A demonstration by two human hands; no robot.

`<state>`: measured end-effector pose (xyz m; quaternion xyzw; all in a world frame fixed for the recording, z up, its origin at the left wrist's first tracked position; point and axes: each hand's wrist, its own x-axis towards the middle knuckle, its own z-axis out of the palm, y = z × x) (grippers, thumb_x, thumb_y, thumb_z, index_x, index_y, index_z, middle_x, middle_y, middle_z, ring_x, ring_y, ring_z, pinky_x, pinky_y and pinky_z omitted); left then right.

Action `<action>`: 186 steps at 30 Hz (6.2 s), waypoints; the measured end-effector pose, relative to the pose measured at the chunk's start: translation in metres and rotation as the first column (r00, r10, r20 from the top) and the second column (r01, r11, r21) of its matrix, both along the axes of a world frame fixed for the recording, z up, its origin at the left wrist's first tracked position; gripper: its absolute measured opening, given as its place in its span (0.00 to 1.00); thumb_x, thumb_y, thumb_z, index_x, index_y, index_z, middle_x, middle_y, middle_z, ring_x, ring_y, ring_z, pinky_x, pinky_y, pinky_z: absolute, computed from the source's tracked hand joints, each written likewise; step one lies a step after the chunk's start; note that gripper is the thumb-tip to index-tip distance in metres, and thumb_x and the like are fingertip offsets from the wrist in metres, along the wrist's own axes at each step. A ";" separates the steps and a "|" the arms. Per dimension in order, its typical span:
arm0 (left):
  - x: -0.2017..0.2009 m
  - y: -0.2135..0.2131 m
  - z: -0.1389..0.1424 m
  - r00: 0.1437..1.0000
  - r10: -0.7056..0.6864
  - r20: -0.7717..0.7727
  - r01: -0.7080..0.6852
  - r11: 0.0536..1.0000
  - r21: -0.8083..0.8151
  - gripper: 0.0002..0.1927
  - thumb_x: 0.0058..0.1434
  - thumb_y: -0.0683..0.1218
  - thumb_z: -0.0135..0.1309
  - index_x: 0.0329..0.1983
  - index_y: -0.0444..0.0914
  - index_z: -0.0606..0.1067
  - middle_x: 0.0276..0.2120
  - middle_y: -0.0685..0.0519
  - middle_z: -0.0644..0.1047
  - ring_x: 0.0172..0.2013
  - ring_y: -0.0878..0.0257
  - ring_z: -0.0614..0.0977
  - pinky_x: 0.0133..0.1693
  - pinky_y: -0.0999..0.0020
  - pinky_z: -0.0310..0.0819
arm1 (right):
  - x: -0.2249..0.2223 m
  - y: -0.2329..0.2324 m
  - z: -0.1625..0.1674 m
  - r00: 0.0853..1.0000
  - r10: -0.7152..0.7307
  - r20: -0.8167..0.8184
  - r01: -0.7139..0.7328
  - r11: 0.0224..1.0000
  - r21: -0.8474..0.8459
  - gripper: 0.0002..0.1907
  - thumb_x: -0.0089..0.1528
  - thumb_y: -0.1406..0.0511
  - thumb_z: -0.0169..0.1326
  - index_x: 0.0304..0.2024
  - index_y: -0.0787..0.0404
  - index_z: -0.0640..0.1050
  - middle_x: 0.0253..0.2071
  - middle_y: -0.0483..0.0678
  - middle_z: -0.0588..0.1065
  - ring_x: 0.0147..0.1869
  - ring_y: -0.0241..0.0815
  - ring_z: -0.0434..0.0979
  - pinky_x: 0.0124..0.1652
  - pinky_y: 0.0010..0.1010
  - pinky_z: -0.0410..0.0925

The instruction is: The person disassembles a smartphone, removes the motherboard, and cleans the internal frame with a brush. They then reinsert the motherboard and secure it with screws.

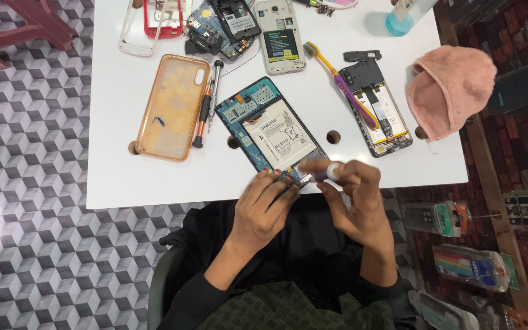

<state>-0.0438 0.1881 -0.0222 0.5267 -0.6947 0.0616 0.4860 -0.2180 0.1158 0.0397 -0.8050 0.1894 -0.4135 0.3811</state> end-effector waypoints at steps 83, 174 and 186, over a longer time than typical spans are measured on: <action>-0.005 0.000 -0.004 0.998 0.040 0.054 -0.044 0.997 0.060 0.15 0.62 0.43 0.62 0.53 0.40 0.80 0.46 0.52 0.79 0.55 0.55 0.79 0.63 0.53 0.71 | -0.007 -0.005 -0.013 0.778 -0.544 0.314 0.429 0.826 0.366 0.37 0.71 0.78 0.57 0.69 0.56 0.48 0.48 0.58 0.77 0.49 0.42 0.82 0.47 0.32 0.80; 0.021 -0.013 0.027 0.983 -0.160 0.090 0.137 0.967 0.215 0.23 0.57 0.47 0.62 0.56 0.39 0.76 0.52 0.48 0.76 0.56 0.49 0.75 0.65 0.46 0.64 | -0.014 -0.048 -0.030 0.887 -0.306 0.346 0.238 0.945 0.226 0.34 0.69 0.75 0.60 0.65 0.53 0.52 0.47 0.60 0.79 0.47 0.44 0.83 0.48 0.30 0.78; 0.031 -0.029 0.032 0.965 -0.261 -0.003 0.253 0.930 0.266 0.23 0.57 0.47 0.63 0.56 0.39 0.75 0.55 0.49 0.75 0.59 0.50 0.75 0.68 0.48 0.64 | -0.026 -0.038 -0.060 0.891 -0.257 0.373 0.190 0.960 0.208 0.35 0.67 0.74 0.60 0.65 0.51 0.52 0.44 0.60 0.78 0.44 0.44 0.82 0.44 0.31 0.78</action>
